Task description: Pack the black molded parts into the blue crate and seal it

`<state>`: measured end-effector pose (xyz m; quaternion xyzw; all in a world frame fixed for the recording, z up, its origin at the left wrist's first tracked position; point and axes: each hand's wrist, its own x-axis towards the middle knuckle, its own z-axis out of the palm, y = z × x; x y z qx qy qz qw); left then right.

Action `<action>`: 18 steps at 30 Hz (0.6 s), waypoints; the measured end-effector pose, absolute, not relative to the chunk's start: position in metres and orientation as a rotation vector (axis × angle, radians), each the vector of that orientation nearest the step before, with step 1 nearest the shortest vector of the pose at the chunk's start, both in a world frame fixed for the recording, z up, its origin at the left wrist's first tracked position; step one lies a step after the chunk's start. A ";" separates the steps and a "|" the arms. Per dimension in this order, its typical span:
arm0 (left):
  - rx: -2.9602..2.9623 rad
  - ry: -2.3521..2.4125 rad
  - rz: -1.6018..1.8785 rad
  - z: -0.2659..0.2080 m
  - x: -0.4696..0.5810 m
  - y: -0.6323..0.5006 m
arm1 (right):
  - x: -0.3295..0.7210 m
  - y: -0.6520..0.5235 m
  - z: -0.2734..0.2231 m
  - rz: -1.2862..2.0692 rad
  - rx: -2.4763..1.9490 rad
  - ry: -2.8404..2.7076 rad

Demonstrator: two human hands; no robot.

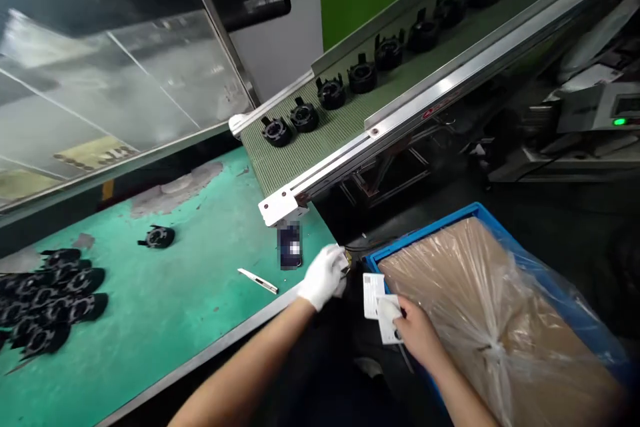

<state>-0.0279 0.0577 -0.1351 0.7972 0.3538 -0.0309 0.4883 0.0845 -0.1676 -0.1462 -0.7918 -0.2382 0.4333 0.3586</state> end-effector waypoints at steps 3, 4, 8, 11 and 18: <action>2.166 0.739 -0.224 -0.179 0.000 0.126 | 0.118 -0.122 -0.171 1.150 -2.154 -0.677; 2.220 0.685 -0.281 -0.191 0.006 0.141 | 0.126 -0.107 -0.178 1.161 -2.185 -0.705; 2.375 0.494 -0.415 -0.219 0.013 0.168 | 0.139 -0.063 -0.193 1.206 -2.254 -0.818; 2.441 0.388 -0.414 -0.222 0.004 0.178 | 0.137 -0.043 -0.197 1.242 -2.242 -0.896; 2.459 0.368 -0.269 -0.213 -0.026 0.202 | 0.133 -0.006 -0.211 1.375 -2.146 -1.097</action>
